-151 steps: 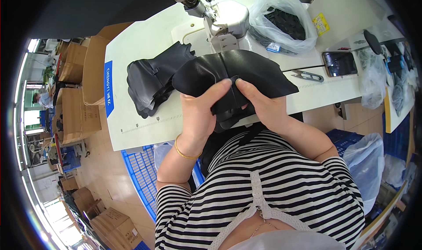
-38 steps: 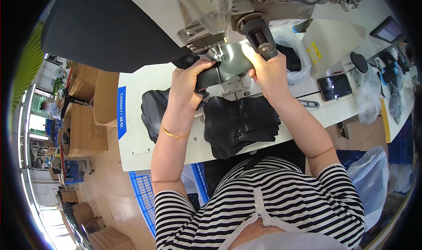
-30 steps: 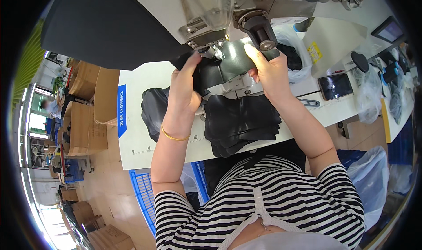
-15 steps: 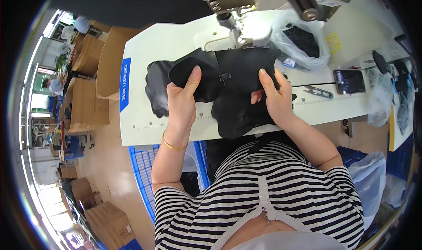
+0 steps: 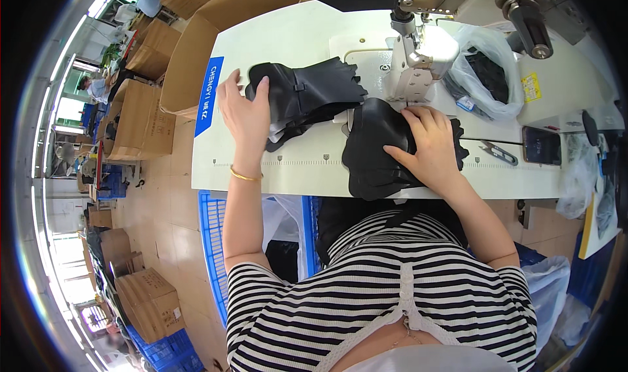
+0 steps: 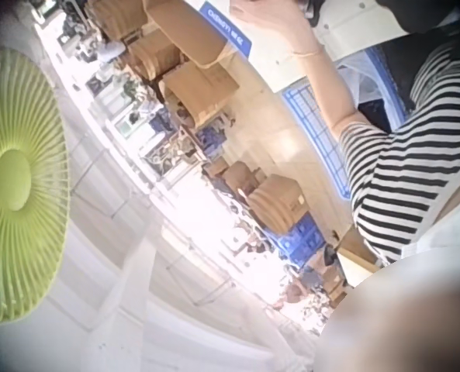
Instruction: Aligning and sewing pieces of black synthetic leather or components for shoe uppers using an industrial sewing machine.
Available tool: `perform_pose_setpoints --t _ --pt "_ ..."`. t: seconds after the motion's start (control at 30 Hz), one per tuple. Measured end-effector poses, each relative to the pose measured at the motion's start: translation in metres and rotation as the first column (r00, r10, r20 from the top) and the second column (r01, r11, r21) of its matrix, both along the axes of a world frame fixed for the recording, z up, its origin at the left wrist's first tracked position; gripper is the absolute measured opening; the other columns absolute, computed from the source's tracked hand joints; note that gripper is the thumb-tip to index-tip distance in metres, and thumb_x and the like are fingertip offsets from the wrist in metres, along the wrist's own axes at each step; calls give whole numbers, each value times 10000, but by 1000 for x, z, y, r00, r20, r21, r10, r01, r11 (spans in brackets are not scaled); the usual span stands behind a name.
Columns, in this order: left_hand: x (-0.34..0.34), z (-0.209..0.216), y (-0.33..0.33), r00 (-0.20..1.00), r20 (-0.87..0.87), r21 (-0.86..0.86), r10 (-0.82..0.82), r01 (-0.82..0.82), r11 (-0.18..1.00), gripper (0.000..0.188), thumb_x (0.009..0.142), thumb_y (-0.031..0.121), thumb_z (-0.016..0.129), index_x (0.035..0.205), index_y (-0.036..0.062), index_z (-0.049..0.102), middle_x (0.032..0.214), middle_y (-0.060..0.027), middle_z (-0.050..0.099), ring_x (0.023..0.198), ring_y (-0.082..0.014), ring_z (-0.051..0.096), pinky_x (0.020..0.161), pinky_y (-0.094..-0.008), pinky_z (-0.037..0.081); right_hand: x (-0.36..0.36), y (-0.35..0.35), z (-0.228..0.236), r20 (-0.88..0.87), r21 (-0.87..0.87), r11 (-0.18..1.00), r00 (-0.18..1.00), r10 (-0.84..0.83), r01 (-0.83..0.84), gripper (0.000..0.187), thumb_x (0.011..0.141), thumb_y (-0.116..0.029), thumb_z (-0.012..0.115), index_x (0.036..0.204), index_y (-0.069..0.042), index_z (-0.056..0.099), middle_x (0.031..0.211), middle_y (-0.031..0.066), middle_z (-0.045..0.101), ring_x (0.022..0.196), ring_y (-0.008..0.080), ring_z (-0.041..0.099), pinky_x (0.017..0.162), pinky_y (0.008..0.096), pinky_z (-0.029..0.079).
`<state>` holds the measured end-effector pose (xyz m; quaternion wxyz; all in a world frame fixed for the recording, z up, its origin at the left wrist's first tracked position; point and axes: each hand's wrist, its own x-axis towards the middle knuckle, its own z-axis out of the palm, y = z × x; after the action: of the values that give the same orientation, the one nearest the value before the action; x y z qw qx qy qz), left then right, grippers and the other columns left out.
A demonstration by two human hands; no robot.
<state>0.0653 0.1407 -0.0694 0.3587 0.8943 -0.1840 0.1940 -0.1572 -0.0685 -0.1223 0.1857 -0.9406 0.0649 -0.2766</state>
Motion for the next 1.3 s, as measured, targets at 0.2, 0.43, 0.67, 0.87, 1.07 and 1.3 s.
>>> perform_pose_setpoints --t 0.2,0.43,0.67,0.87,1.07,1.3 --pt "-74 -43 -14 817 256 35 -517 526 850 278 739 22 714 998 3 616 926 -121 610 781 -229 578 679 -320 480 2 -2 6 115 -37 995 989 93 -90 423 693 -111 736 1079 -16 591 1016 100 556 993 302 513 902 413 393" --pt "-120 -62 -49 856 -73 -196 -511 490 849 378 728 103 758 1037 -18 576 1102 -151 546 1015 -293 540 882 -349 440 -7 -6 7 484 -15 946 826 290 -324 301 624 86 653 918 21 640 934 107 579 880 283 579 766 361 485" --pt "-134 -44 -66 852 -71 -356 -518 464 812 546 805 40 649 1297 -32 423 1256 -145 513 1183 -257 478 1032 -357 349 -22 -17 15 545 174 933 820 175 -315 245 659 117 624 878 8 628 944 113 599 872 293 589 745 366 486" --pt "-115 -42 -68 620 -148 -456 -771 649 609 596 782 89 674 1310 -8 415 1224 -134 539 1143 -237 508 998 -356 375 -28 -14 28 606 108 908 750 263 -405 189 674 82 649 849 12 632 934 103 606 872 276 594 743 345 496" --pt "-112 -43 -70 311 -457 -771 -833 328 545 581 760 138 748 1225 -45 452 997 -93 606 848 -148 584 752 -264 492 -29 -6 44 561 41 958 800 214 -285 247 688 114 655 876 -43 623 923 101 596 853 285 590 730 360 499" --pt "-122 -44 -61 461 -545 -649 -700 297 701 302 706 61 752 967 -19 624 851 -59 670 778 -126 614 738 -279 502 -18 -49 32 388 84 993 916 -106 79 189 884 -21 550 1063 4 606 1097 140 606 995 272 585 857 346 460"
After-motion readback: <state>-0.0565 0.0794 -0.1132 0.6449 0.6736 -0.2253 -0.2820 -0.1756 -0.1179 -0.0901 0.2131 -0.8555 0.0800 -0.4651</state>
